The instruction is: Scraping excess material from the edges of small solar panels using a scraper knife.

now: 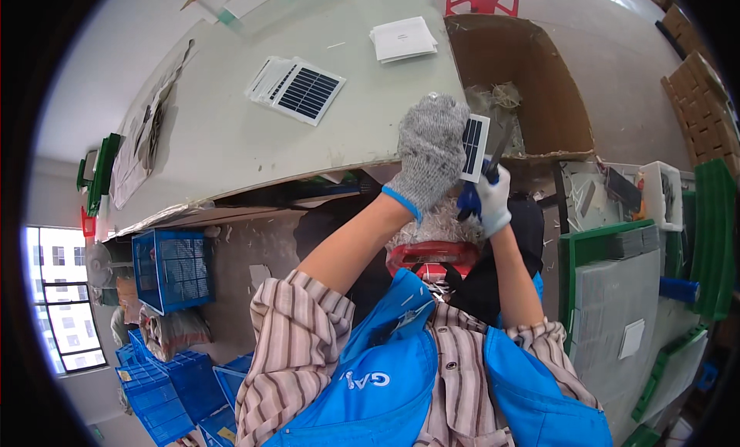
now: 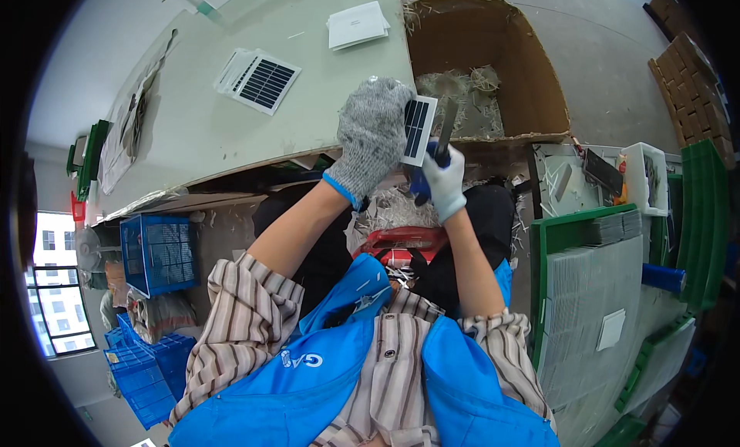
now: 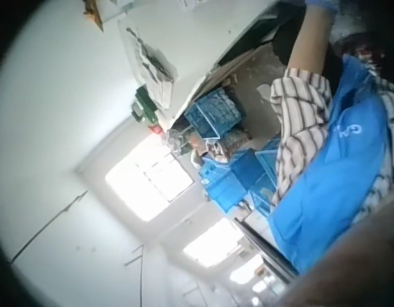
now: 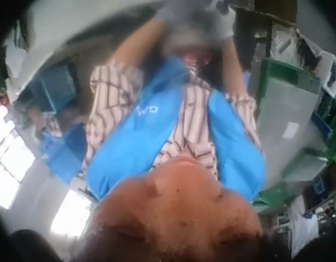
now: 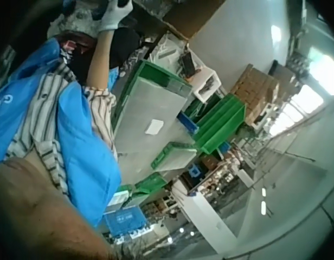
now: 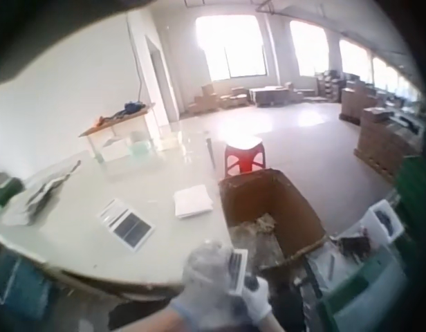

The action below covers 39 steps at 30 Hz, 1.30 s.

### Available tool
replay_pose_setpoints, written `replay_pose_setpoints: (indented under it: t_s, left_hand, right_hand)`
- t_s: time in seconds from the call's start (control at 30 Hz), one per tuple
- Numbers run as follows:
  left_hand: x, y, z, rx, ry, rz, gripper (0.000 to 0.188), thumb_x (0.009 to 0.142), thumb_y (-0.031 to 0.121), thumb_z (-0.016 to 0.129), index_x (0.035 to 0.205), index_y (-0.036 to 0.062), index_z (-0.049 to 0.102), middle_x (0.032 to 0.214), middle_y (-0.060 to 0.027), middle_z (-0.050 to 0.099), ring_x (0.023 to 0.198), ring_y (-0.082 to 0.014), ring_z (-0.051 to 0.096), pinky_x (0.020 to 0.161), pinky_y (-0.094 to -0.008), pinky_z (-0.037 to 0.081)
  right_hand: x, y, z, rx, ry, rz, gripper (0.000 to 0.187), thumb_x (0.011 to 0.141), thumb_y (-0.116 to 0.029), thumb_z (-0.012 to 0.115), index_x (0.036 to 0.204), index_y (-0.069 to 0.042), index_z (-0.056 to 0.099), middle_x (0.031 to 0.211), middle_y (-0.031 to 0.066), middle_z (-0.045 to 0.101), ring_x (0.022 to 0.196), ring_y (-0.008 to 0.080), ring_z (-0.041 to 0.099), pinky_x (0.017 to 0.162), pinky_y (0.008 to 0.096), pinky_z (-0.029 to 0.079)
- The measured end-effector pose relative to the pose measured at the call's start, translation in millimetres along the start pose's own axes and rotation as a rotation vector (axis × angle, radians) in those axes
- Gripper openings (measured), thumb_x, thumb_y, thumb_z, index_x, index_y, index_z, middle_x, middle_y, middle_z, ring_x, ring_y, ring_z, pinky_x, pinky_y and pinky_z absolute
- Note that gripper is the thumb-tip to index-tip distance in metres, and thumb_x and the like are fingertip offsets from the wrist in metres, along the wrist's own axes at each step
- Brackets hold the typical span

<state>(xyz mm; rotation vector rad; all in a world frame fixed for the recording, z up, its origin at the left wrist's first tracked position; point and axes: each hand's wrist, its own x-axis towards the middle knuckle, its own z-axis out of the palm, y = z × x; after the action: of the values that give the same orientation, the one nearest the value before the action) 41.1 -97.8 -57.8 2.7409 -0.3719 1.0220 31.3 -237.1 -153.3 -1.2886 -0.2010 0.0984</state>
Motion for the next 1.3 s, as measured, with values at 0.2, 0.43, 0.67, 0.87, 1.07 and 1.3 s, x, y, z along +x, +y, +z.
replay_pose_setpoints:
  t_s: [0.2,0.43,0.67,0.87,1.07,1.3]
  left_hand:
    - [13.6,11.4,-10.9,-0.085,-0.079,-0.082,0.017,0.069,0.010,0.061,0.086,0.0069,0.061,0.086,-0.0126,0.058,0.087,-0.0326,0.057,0.077,-0.0438,0.046]
    - [0.7,12.3,-5.0,0.013,-0.116,-0.115,0.043,0.077,0.017,0.056,0.117,0.0024,0.056,0.114,-0.0207,0.054,0.113,-0.0386,0.048,0.096,-0.0530,0.036]
    - [0.5,22.2,4.1,0.062,0.049,-0.072,0.033,0.077,0.017,0.058,0.108,0.0064,0.059,0.101,-0.0168,0.057,0.099,-0.0359,0.054,0.084,-0.0506,0.042]
    - [13.5,6.8,-11.6,-0.165,-0.171,0.037,0.039,0.077,0.026,0.063,0.110,0.0050,0.058,0.103,-0.0169,0.058,0.096,-0.0336,0.056,0.085,-0.0465,0.043]
    - [4.5,1.8,-18.1,0.093,-0.022,-0.016,0.029,0.083,0.026,0.060,0.105,0.0081,0.061,0.102,-0.0169,0.059,0.095,-0.0345,0.056,0.084,-0.0452,0.044]
    - [15.9,8.3,-10.1,-0.170,-0.103,-0.020,0.029,0.070,0.006,0.061,0.099,0.0084,0.067,0.093,-0.0102,0.065,0.092,-0.0292,0.060,0.081,-0.0416,0.048]
  right_hand:
    - [1.5,-3.7,10.2,-0.057,-0.091,-0.086,0.005,0.081,-0.005,0.061,0.080,0.000,0.063,0.071,0.0017,0.064,0.062,0.0078,0.060,0.057,0.0231,0.048]
    - [-69.4,12.3,28.7,0.022,0.037,0.073,0.021,0.077,-0.004,0.065,0.098,-0.002,0.061,0.079,0.0048,0.065,0.068,0.0118,0.061,0.065,0.0263,0.050]
    - [20.5,40.8,43.7,0.762,0.299,0.086,0.024,0.092,-0.008,0.053,0.115,-0.006,0.049,0.109,0.0095,0.059,0.095,0.0157,0.059,0.081,0.0323,0.050]
    - [50.6,-9.8,52.6,0.541,0.347,0.550,0.036,0.098,-0.037,0.037,0.113,-0.010,0.055,0.108,0.0077,0.059,0.096,0.0236,0.060,0.084,0.0387,0.051]
    - [8.8,20.1,1.7,0.008,0.051,0.001,0.014,0.084,-0.012,0.062,0.092,0.000,0.064,0.076,0.0005,0.063,0.063,0.0060,0.056,0.059,0.0215,0.046]
    - [15.3,-6.1,-5.4,0.070,-0.234,0.097,0.009,0.082,-0.008,0.063,0.086,0.000,0.064,0.073,0.0016,0.064,0.064,0.0069,0.059,0.057,0.0227,0.047]
